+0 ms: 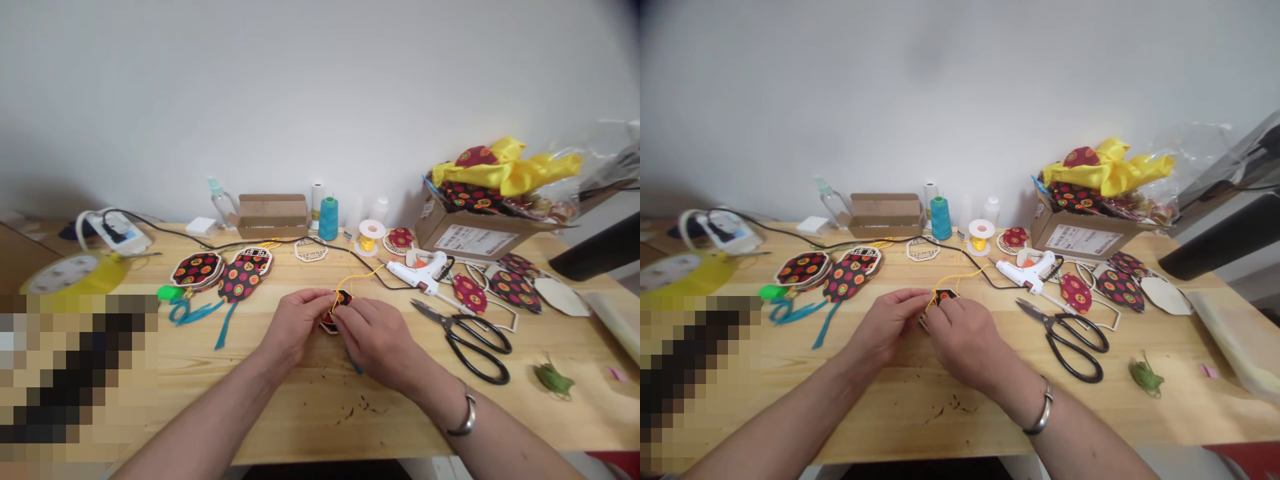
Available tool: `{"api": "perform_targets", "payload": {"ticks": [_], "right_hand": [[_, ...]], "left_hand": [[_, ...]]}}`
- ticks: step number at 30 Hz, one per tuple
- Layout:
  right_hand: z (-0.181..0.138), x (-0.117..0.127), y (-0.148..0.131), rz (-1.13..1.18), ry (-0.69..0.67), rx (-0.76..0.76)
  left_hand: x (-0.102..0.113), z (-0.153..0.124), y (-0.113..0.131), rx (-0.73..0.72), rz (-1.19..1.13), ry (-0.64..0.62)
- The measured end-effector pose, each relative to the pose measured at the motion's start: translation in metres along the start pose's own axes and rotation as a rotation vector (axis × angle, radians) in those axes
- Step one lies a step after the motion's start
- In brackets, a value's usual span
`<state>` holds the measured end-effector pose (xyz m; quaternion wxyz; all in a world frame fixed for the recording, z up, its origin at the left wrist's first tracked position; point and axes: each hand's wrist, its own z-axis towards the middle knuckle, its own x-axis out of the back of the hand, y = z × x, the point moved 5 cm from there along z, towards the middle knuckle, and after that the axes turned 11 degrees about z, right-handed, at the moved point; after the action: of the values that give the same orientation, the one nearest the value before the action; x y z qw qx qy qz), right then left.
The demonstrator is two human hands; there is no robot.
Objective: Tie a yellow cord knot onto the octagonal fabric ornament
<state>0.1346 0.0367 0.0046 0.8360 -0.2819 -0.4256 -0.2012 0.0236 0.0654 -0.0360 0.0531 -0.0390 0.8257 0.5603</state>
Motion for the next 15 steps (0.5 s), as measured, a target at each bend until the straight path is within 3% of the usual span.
{"api": "perform_targets", "payload": {"ticks": [8, 15], "right_hand": [[0.0, 0.0, -0.012, -0.286, -0.051, 0.111], [0.0, -0.003, -0.014, -0.314, -0.051, 0.121]], "left_hand": [[0.0, 0.0, -0.001, 0.035, -0.034, 0.015], [-0.006, -0.002, -0.002, 0.12, -0.154, -0.066]]}}
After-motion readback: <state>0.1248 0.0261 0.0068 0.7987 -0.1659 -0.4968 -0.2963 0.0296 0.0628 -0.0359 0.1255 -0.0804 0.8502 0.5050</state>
